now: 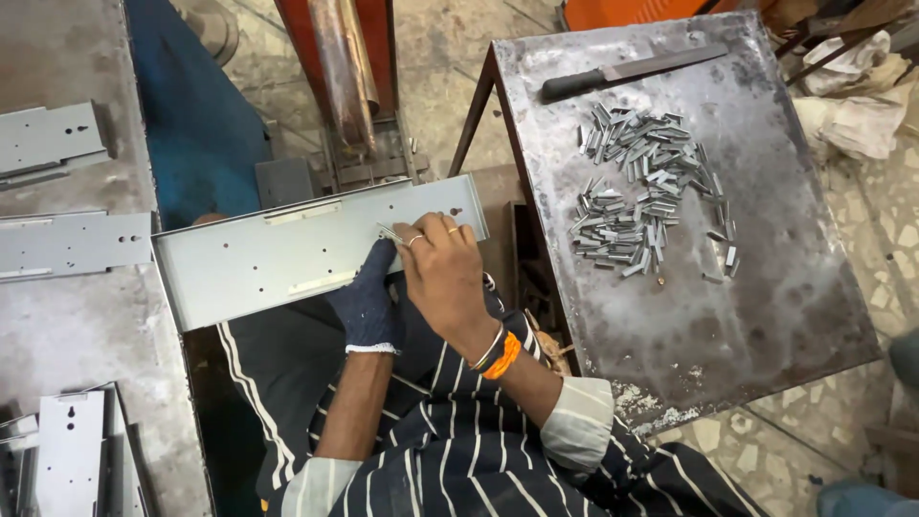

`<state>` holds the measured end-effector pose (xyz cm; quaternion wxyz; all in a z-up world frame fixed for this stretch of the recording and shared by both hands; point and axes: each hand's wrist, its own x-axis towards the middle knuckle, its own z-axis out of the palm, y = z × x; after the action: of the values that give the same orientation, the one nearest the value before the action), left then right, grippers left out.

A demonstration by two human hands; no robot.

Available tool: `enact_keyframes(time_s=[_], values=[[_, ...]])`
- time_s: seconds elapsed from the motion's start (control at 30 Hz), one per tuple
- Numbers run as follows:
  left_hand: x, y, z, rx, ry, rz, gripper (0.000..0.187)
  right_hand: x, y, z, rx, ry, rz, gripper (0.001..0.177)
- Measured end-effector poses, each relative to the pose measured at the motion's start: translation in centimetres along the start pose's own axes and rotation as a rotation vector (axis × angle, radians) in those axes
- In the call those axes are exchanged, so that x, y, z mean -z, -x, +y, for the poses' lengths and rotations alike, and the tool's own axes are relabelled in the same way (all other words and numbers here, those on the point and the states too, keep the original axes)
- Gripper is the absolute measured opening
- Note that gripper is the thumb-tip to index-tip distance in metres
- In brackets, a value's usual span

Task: Perform spot welding on metal plates by attaching small metal brackets using a foot-operated machine.

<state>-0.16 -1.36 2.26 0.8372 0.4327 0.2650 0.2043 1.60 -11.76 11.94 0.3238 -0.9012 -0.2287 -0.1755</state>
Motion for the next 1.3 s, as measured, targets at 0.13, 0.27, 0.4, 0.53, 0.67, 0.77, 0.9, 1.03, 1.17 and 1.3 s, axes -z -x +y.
enact_keyframes(time_s=[0.13,0.27,0.4,0.53,0.67,0.77,0.9,1.03,1.17,1.3], values=[[1.4,-0.5,-0.7,0.017,-0.052,0.018,0.040,-0.6,0.3,0.5,0.023,0.045,0.038,0.021],[0.0,0.6,2.0,-0.071,-0.020,0.042,0.047,-0.1,0.3,2.5,-0.127,0.115,0.157,0.023],[0.6,0.7,2.8,-0.010,0.157,0.052,0.047,2.5,-1.1,2.7,-0.287,0.137,0.220,0.030],[4.0,0.7,1.6,-0.456,-0.414,-0.097,0.030,2.1,-0.8,3.1,-0.370,0.143,0.095,0.022],[5.3,-0.5,0.9,-0.092,-0.013,-0.056,0.023,1.9,-0.3,2.9,-0.228,0.162,0.000,0.015],[8.0,0.3,0.4,-0.561,-0.606,-0.170,0.029,3.3,-1.1,1.1,-0.149,0.069,0.016,0.016],[6.4,1.0,3.9,-0.695,-0.627,-0.264,0.034,4.7,-2.5,-0.7,-0.054,-0.006,0.079,0.027],[5.0,0.6,8.1,-0.821,-0.923,-0.233,0.045,5.0,-5.1,-2.0,-0.012,0.003,0.089,0.028],[1.2,-0.4,11.5,0.209,0.337,-0.026,0.035,4.2,-6.6,-2.6,0.017,0.082,0.043,0.018],[2.9,-0.8,10.8,0.155,0.157,-0.004,0.037,4.0,-7.1,-2.9,-0.002,0.109,0.008,0.024]])
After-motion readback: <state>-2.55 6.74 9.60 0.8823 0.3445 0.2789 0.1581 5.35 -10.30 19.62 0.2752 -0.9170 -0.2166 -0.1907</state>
